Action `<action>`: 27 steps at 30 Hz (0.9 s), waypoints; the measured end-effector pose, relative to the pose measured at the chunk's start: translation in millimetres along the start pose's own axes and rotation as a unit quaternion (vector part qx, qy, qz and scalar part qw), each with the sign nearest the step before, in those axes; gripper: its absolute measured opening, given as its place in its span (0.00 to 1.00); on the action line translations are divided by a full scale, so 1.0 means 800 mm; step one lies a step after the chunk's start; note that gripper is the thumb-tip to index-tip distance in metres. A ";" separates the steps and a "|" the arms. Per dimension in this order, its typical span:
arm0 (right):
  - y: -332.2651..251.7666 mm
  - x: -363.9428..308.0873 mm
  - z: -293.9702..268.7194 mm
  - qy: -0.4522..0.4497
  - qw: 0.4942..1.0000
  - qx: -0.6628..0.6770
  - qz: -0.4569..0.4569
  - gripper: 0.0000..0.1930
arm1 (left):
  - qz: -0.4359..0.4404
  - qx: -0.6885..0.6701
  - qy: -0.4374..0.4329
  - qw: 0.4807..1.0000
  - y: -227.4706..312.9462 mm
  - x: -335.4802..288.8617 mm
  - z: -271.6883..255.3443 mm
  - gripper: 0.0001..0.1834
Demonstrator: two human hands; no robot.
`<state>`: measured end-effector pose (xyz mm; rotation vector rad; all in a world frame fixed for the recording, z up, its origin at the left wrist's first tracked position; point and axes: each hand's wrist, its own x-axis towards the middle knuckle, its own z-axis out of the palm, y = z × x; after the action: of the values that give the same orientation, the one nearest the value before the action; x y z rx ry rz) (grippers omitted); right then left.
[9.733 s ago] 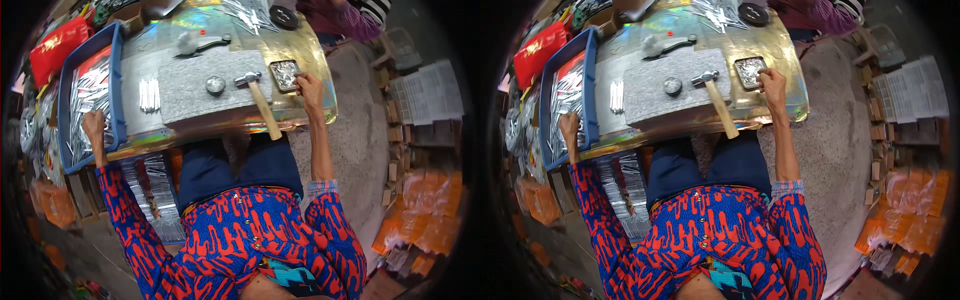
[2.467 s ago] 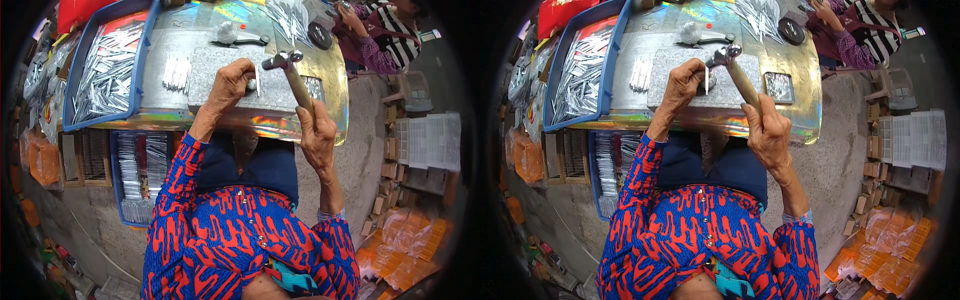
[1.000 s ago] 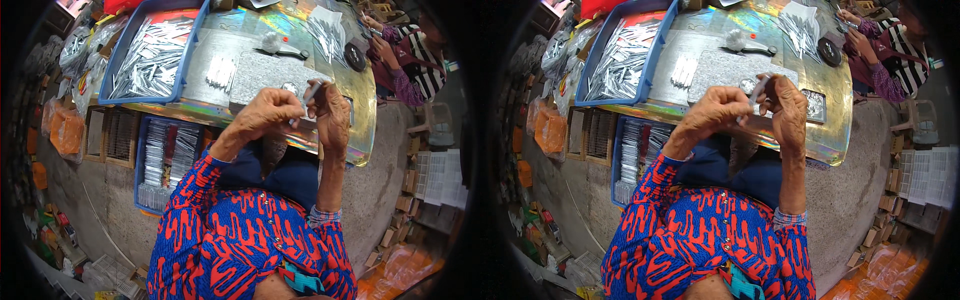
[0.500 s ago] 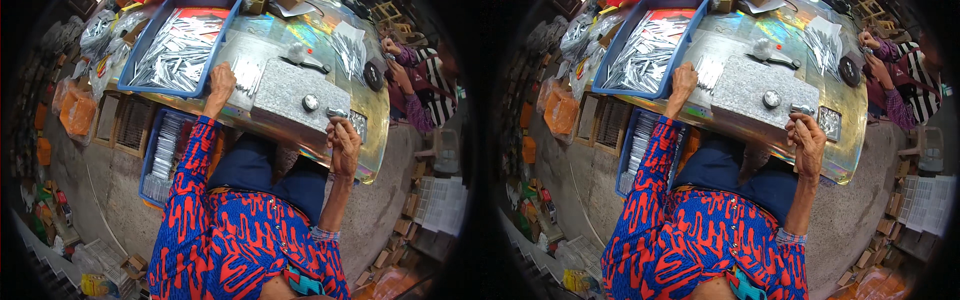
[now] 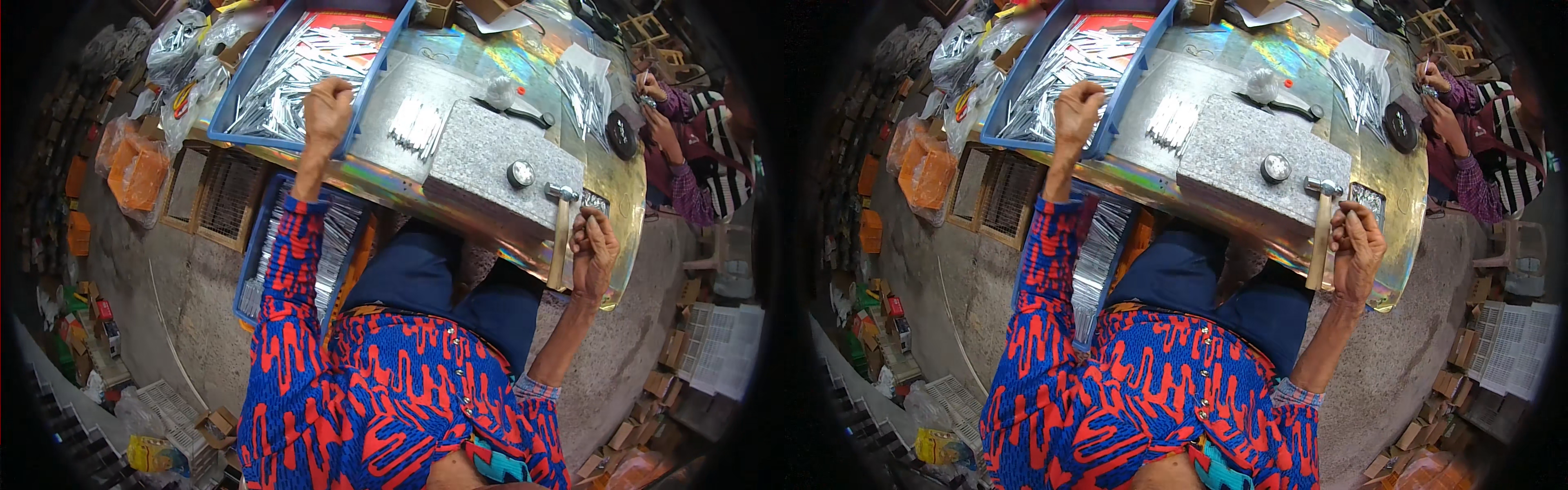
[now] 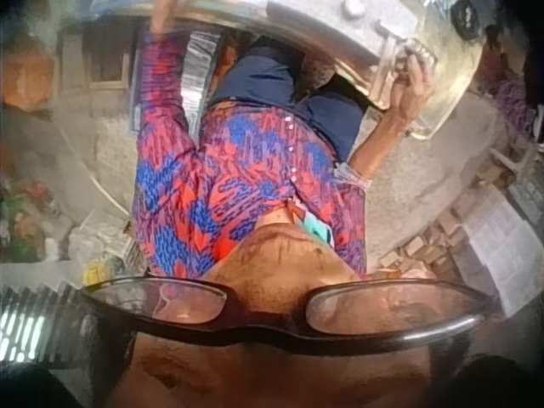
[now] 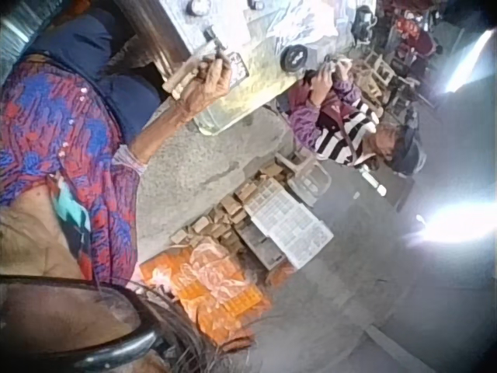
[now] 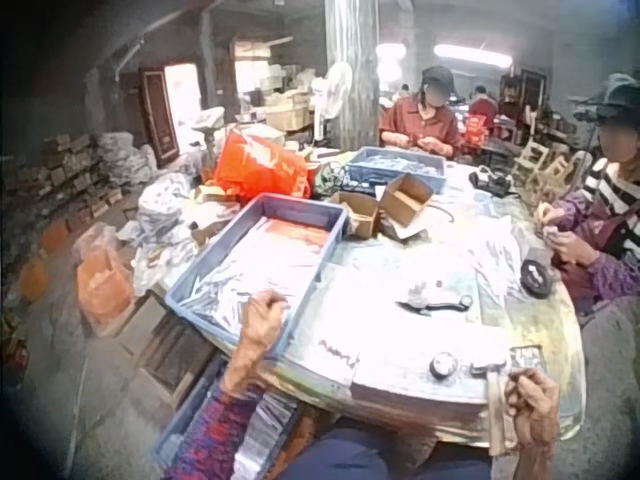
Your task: The person assembles metal components by attaching small fasteners onto metal strips and hammering them into place on a stone block.
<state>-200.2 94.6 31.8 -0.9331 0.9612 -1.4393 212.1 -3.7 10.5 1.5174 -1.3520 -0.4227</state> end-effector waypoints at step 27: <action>0.036 0.042 -0.174 0.246 0.899 -0.362 0.004 0.10 | -0.128 0.214 -0.086 0.965 -0.118 0.076 -0.005 0.16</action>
<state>-322.4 67.4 -44.2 -1.0971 1.9635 -1.3441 283.8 -69.7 -45.5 2.0668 -1.4507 -0.4498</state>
